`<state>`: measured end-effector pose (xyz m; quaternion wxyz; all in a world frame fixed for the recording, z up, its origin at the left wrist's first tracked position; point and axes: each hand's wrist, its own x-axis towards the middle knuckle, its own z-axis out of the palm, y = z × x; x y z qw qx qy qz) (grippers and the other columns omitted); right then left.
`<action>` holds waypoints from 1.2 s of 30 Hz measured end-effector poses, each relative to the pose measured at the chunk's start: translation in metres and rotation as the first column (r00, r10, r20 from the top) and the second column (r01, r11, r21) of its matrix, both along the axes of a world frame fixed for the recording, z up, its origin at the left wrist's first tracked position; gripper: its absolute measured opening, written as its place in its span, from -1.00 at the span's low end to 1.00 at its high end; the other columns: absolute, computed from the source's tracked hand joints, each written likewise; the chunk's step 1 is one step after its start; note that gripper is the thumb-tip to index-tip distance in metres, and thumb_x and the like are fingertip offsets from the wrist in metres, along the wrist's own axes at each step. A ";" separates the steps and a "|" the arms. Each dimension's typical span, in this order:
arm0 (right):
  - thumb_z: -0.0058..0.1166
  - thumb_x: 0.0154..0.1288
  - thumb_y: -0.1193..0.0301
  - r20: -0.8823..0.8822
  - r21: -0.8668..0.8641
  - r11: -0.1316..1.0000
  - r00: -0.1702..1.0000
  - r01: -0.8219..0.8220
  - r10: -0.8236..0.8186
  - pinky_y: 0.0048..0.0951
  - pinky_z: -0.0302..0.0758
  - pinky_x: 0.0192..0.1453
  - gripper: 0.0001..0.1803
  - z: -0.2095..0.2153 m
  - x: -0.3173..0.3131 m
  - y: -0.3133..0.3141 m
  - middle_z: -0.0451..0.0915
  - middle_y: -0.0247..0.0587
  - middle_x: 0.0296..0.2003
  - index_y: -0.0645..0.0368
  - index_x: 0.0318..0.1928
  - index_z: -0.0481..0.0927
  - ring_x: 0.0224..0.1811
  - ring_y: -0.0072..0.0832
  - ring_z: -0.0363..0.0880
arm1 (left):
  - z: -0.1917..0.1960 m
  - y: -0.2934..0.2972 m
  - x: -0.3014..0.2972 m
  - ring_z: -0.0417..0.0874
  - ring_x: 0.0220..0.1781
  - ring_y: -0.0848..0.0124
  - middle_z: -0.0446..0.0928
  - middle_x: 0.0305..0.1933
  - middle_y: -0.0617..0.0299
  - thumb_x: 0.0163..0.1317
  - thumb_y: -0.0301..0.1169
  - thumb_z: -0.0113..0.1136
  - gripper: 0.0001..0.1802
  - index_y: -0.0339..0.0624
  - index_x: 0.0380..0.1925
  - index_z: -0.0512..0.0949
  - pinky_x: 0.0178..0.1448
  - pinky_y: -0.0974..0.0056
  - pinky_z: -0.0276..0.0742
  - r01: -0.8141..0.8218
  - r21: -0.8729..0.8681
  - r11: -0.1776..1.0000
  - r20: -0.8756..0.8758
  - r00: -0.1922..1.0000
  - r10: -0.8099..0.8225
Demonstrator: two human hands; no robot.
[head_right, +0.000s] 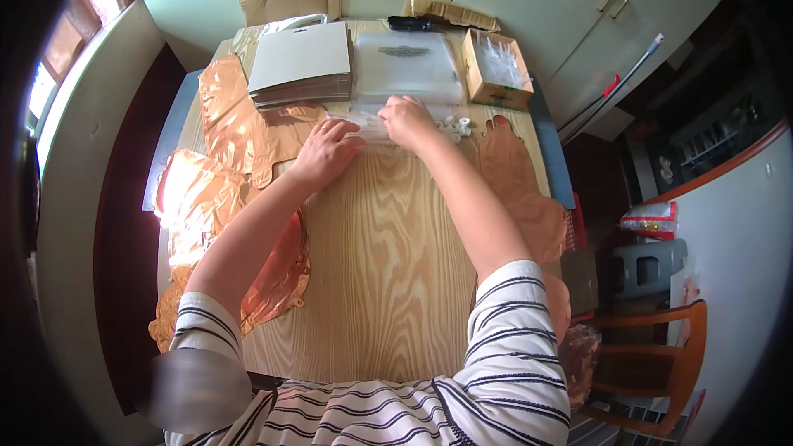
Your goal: Folding deflated foil balloons and placing them into retail plastic sleeves with backing cards.
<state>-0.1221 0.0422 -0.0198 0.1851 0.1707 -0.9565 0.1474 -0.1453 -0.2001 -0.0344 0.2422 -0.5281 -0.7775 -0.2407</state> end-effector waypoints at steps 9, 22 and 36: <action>0.15 0.32 0.43 0.060 -0.200 0.979 0.998 0.035 -0.024 -0.16 0.56 0.10 -0.82 0.006 -0.002 0.003 0.69 -0.07 -0.21 0.14 -0.15 0.76 -0.07 -0.05 0.64 | -0.006 0.017 -0.012 0.62 0.02 0.17 0.62 -0.07 0.24 0.15 -0.44 0.33 -0.80 -0.06 -0.19 0.66 0.19 0.08 0.49 -0.077 0.074 0.994 0.091 0.993 0.070; 0.25 0.24 0.32 0.235 -0.196 0.943 0.946 0.271 -0.223 -0.22 0.57 0.01 -0.81 0.041 0.044 0.053 0.68 -0.06 -0.08 0.15 -0.22 0.73 -0.08 -0.14 0.66 | 0.001 0.024 -0.006 0.56 0.08 0.20 0.58 -0.07 0.27 0.09 -0.41 0.40 -0.76 -0.04 -0.20 0.64 0.16 0.06 0.45 -0.095 0.067 0.993 0.069 0.994 0.090; 0.33 0.19 0.26 -0.183 0.192 0.896 0.911 0.401 -0.369 -0.10 0.46 -0.05 -0.80 0.006 0.085 0.028 0.63 -0.21 -0.32 0.09 -0.36 0.63 -0.23 -0.19 0.64 | 0.001 0.032 0.002 0.53 0.04 0.19 0.54 -0.17 0.27 0.11 -0.27 0.39 -0.82 0.00 -0.31 0.63 0.15 0.06 0.38 -0.286 0.064 0.956 0.125 0.953 0.276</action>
